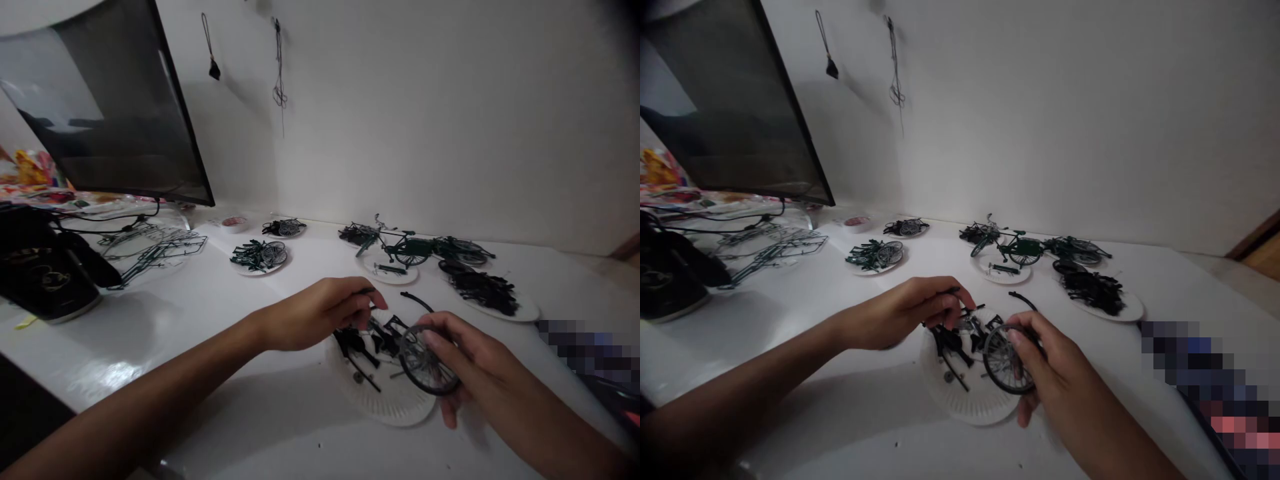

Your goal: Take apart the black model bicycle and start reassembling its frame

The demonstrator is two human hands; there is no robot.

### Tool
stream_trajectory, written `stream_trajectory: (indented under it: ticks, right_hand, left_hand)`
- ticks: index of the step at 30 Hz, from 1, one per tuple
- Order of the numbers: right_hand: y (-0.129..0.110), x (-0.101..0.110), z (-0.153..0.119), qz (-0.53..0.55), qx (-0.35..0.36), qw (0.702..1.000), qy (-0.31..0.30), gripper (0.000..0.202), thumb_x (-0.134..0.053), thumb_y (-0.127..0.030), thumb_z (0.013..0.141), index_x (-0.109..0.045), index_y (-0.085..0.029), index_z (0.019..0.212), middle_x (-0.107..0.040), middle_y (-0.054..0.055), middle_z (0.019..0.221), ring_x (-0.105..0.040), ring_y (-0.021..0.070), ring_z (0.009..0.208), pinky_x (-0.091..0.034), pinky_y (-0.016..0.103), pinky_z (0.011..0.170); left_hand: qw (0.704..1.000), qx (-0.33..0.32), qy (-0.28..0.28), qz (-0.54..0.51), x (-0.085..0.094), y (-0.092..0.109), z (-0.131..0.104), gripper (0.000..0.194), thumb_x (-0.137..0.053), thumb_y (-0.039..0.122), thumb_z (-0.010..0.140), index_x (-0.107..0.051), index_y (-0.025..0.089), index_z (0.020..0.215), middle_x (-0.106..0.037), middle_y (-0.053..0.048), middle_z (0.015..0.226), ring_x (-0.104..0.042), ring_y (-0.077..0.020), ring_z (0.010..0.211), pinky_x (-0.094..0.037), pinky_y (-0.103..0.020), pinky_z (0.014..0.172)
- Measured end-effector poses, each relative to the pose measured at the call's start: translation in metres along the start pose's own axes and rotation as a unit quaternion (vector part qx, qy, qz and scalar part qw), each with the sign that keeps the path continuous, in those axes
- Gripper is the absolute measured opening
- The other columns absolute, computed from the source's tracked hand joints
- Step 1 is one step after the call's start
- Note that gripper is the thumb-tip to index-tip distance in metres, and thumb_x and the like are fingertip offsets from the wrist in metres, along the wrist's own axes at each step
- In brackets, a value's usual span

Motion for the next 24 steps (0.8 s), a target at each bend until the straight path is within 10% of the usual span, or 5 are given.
stream_trajectory:
  ticks: [7, 13, 24]
  right_hand:
    - [-0.008, 0.000, -0.003, 0.061, 0.094, 0.989, 0.097, 0.030, -0.074, -0.049, 0.079, -0.070, -0.026, 0.099, -0.077, 0.004, 0.094, -0.074, 0.0202, 0.083, -0.062, 0.023, 0.066]
    - [-0.015, 0.010, -0.014, -0.031, 0.138, 0.974, 0.175, 0.023, -0.080, -0.046, 0.074, -0.074, -0.030, 0.089, -0.076, -0.001, 0.080, -0.071, 0.0169, 0.067, -0.060, 0.023, 0.065]
    - [-0.020, 0.002, -0.022, -0.009, 0.168, 0.975, 0.146, 0.016, -0.069, -0.039, 0.089, -0.069, -0.033, 0.103, -0.073, -0.003, 0.094, -0.069, 0.0133, 0.080, -0.056, 0.017, 0.069]
  left_hand:
    - [0.993, -0.024, 0.077, -0.087, -0.019, -0.003, 0.003, 0.026, -0.059, 0.032, 0.098, -0.077, 0.014, 0.102, -0.070, -0.008, 0.094, -0.057, -0.0128, 0.077, -0.046, -0.024, 0.069]
    - [0.980, -0.036, 0.182, -0.066, -0.012, 0.000, -0.001, 0.021, -0.066, 0.031, 0.094, -0.079, 0.019, 0.106, -0.060, -0.004, 0.087, -0.055, -0.0135, 0.081, -0.042, -0.026, 0.070]
    - [0.987, -0.034, 0.140, -0.074, -0.025, 0.002, -0.002, 0.017, -0.069, 0.024, 0.092, -0.080, 0.022, 0.106, -0.062, -0.001, 0.080, -0.056, -0.0111, 0.075, -0.043, -0.024, 0.068]
Point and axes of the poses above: each hand's wrist, its own z-axis towards the middle knuckle, its own x-axis out of the back of the hand, y = z × x, the point moved 6 cm from there along z, towards the middle knuckle
